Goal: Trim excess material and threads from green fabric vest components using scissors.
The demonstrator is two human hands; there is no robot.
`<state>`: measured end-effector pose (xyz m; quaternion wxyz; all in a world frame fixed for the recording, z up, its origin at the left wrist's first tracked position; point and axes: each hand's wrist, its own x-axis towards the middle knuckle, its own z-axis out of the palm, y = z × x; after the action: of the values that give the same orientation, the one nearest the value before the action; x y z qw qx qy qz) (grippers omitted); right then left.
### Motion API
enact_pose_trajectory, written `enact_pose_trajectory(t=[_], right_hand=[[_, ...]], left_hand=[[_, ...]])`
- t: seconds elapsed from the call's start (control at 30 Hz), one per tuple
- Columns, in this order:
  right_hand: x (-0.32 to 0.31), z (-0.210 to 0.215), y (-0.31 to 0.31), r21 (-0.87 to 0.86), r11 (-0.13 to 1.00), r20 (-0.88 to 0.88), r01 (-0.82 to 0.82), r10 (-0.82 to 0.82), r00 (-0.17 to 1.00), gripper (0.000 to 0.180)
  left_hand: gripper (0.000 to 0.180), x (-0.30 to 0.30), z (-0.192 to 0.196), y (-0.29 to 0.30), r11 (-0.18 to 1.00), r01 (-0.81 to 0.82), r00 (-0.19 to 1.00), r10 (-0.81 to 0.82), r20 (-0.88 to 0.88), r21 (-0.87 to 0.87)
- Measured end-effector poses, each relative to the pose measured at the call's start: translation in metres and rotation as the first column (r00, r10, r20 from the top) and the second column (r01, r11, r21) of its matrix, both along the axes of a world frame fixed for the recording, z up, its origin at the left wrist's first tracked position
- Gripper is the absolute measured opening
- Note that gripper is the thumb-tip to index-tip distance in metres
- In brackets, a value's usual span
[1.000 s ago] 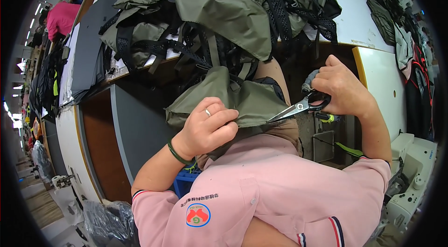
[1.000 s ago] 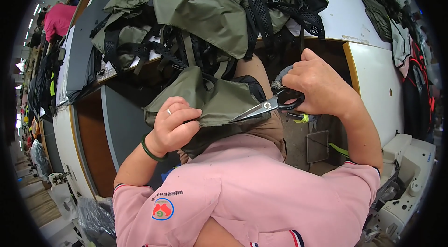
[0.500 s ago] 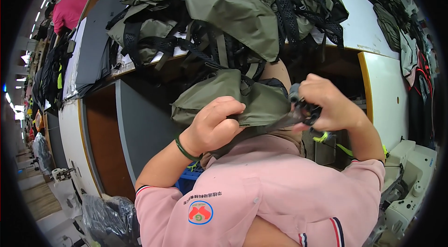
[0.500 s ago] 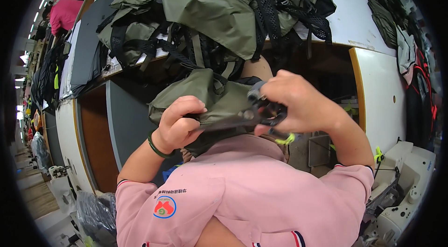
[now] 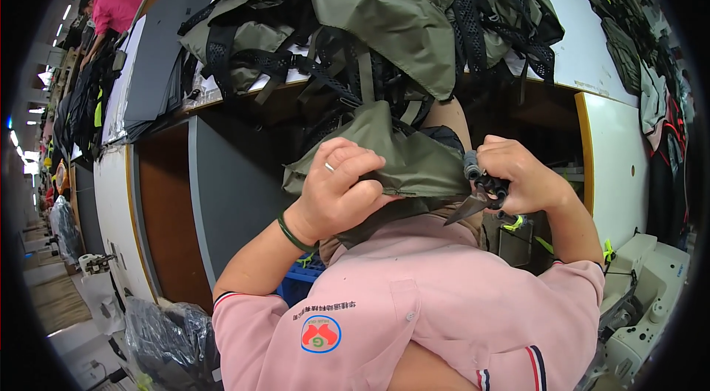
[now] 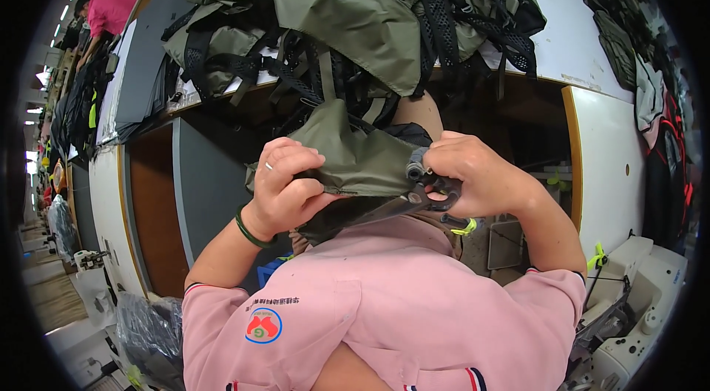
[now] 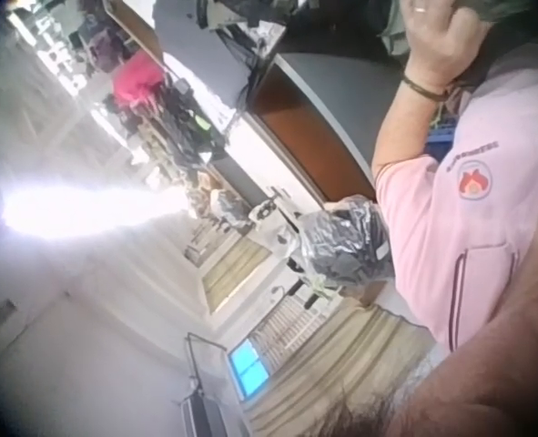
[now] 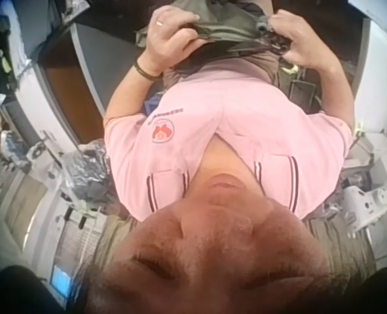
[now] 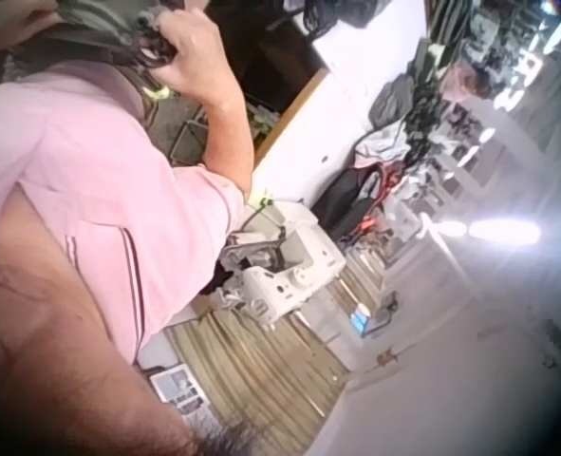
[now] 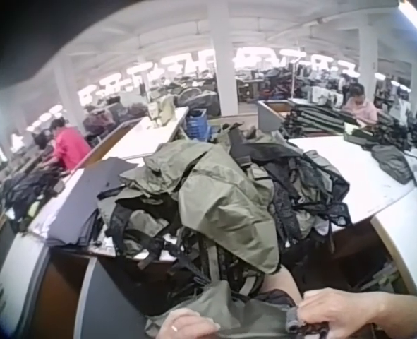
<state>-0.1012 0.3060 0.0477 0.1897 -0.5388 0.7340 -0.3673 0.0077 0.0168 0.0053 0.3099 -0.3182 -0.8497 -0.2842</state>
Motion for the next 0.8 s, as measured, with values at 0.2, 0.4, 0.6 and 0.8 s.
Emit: enact_pose_trajectory(t=[0.2, 0.4, 0.6, 0.8], right_hand=[[-0.002, -0.002, 0.009, -0.015, 0.999, -0.01, 0.048, -0.048, 0.999, 0.03], [0.001, -0.006, 0.006, -0.02, 0.998, 0.019, 0.051, -0.051, 0.999, 0.027], [0.009, -0.007, 0.002, 0.056, 0.996, 0.12, -0.071, 0.064, 0.991, 0.039], [0.002, 0.034, -0.01, 0.132, 0.973, 0.383, 0.187, -0.224, 0.896, 0.033]], left_hand=[[0.042, 0.003, -0.006, -0.017, 1.0, -0.022, 0.994, 0.023, 0.109, -0.016], [0.035, 0.011, 0.007, 0.006, 0.995, -0.069, 0.996, 0.073, 0.057, -0.067], [0.024, 0.005, 0.002, 0.008, 0.998, -0.057, 0.998, 0.057, 0.01, 0.01], [0.026, 0.004, 0.003, 0.009, 0.995, 0.043, 0.999, -0.045, 0.024, 0.085]])
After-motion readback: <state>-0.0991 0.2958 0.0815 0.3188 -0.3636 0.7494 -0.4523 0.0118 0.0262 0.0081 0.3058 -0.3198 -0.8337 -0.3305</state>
